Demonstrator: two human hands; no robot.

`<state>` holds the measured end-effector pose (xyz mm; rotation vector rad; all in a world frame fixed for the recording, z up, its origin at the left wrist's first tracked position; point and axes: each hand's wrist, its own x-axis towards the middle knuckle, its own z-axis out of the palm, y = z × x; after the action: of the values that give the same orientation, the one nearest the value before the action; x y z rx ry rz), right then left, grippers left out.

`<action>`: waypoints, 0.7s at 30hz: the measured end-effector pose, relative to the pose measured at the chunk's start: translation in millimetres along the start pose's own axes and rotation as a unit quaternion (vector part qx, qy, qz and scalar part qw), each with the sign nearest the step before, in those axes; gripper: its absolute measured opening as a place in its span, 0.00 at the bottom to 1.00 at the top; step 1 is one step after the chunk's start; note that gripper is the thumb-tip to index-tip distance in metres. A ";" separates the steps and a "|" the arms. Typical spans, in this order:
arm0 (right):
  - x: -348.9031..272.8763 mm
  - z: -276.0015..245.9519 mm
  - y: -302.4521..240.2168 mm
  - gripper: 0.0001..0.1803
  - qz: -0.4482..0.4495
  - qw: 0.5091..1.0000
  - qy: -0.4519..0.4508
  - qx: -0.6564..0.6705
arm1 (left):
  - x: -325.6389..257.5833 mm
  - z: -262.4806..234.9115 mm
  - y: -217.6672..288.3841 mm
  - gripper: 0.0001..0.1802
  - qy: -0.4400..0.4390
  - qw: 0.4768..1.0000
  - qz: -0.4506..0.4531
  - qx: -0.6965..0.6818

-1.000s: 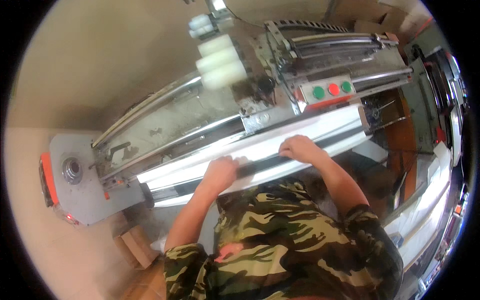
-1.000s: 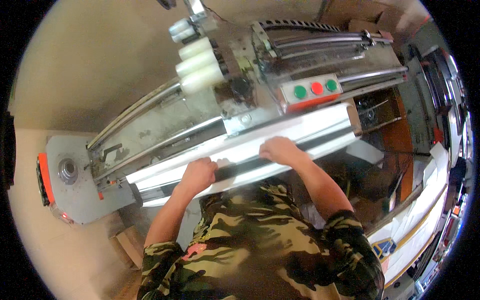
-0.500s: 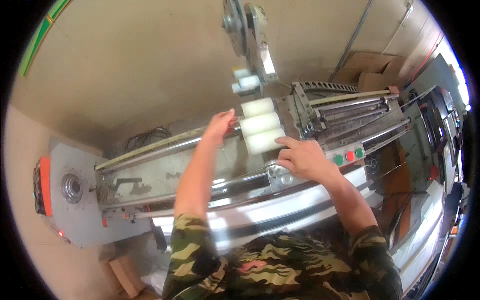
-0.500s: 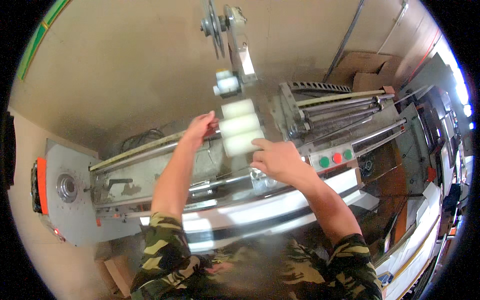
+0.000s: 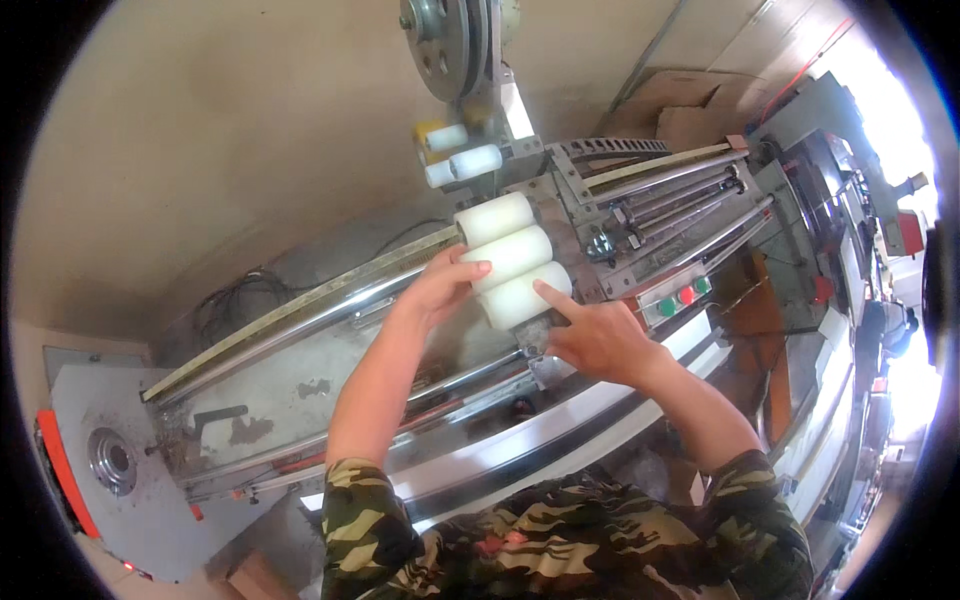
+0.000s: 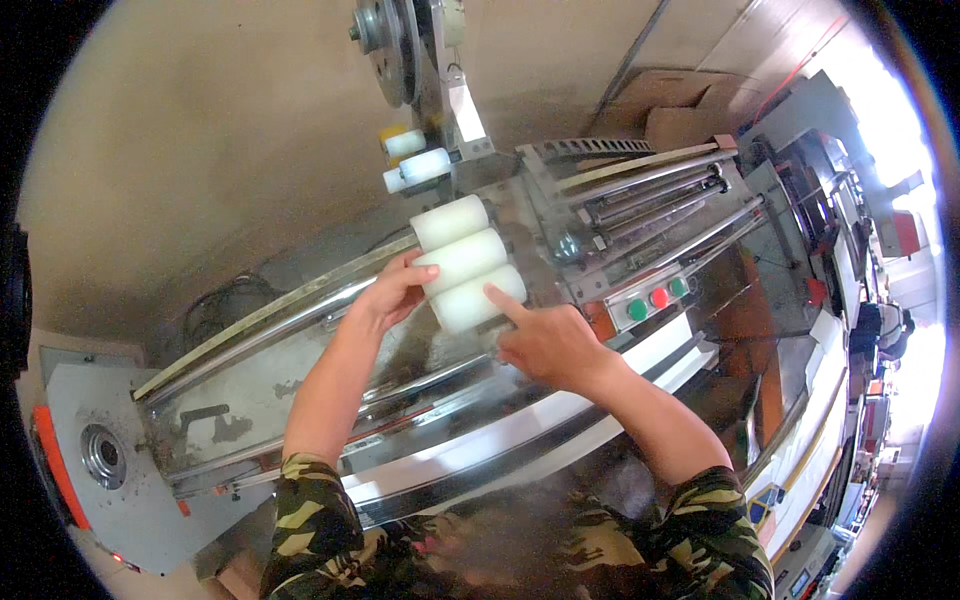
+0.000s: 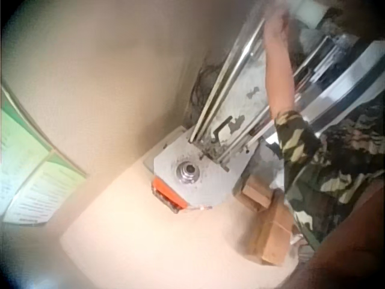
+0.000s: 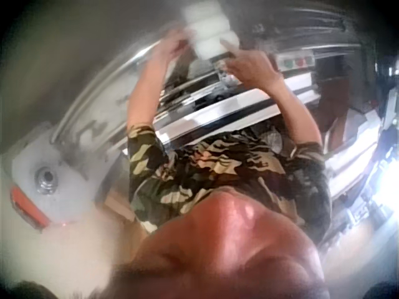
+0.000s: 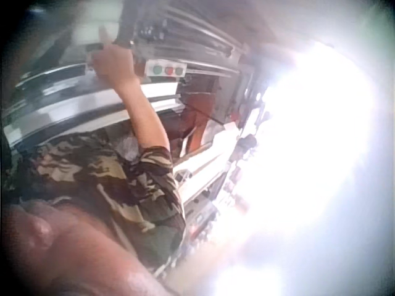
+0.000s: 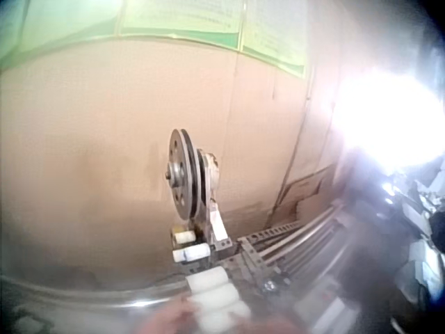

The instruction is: The person operates a packaging machine, feeding white sheets into rollers and adjusting the mechanism. They repeatedly handle the sheets and the machine components, ensuring the material is properly aligned and processed.

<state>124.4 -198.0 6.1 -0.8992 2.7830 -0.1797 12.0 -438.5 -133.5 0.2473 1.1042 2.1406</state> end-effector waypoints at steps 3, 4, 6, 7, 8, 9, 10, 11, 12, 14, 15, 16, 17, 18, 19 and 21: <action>-4.4 -1.5 -4.7 0.09 0.001 1.000 -0.003 -0.024 | 8.0 -0.3 -14.2 0.34 -0.006 0.993 -0.002 -0.119; -2.2 -3.0 -5.1 0.09 -0.002 1.000 0.000 -0.028 | 9.2 -1.5 -15.9 0.34 0.013 0.994 -0.003 -0.112; 3.8 -4.0 -5.1 0.08 -0.006 0.999 0.006 -0.031 | 6.1 6.4 -10.6 0.35 0.052 0.994 -0.010 -0.095; 6.7 -3.2 -4.6 0.09 -0.010 1.000 0.011 -0.023 | 6.8 6.6 -14.2 0.35 0.040 0.991 -0.006 -0.124; 11.2 -2.8 -3.4 0.10 -0.016 1.000 0.017 -0.017 | 8.0 5.9 -17.6 0.36 0.028 0.988 0.000 -0.153; 14.1 -1.9 -2.7 0.11 -0.021 0.999 0.024 -0.011 | 8.8 5.9 -20.3 0.36 0.016 0.983 0.006 -0.182; 15.6 -1.0 -2.6 0.11 -0.023 0.999 0.021 -0.009 | 8.9 6.7 -22.8 0.37 0.020 0.980 0.006 -0.197; 16.9 0.8 -1.8 0.11 -0.024 1.000 0.017 -0.008 | 9.1 8.1 -26.1 0.38 0.023 0.977 0.005 -0.213; 18.2 1.7 -1.2 0.12 -0.025 1.000 0.013 -0.006 | 9.9 8.8 -27.9 0.39 0.026 0.973 0.005 -0.229; 20.4 2.1 -1.1 0.12 -0.022 1.000 0.005 -0.009 | 11.6 7.9 -30.2 0.41 0.017 0.973 0.008 -0.231; 21.7 2.6 -1.1 0.12 -0.021 1.000 0.000 -0.010 | 11.6 7.7 -31.5 0.42 0.013 0.972 0.010 -0.233; 24.2 4.2 -0.2 0.12 -0.022 1.000 -0.003 -0.014 | 11.2 7.8 -32.3 0.42 0.015 0.970 0.000 -0.241; 28.0 6.9 1.3 0.12 -0.025 1.000 -0.006 -0.017 | 10.3 7.4 -32.6 0.43 0.019 0.968 -0.009 -0.248; 31.1 8.1 2.1 0.11 -0.029 0.999 -0.008 -0.020 | 9.5 7.3 -32.6 0.43 0.022 0.966 -0.017 -0.256; 32.4 7.1 2.1 0.11 -0.033 0.999 -0.004 -0.026 | 9.0 8.3 -32.1 0.43 0.021 0.968 -0.019 -0.250; 33.6 5.1 0.5 0.10 -0.043 0.998 0.003 -0.036 | 4.6 11.4 -30.1 0.45 0.023 0.970 -0.025 -0.239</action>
<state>98.8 -217.6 -4.4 -1.0392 2.7742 -0.0970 28.9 -416.5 -150.4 -0.0540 0.5794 2.2984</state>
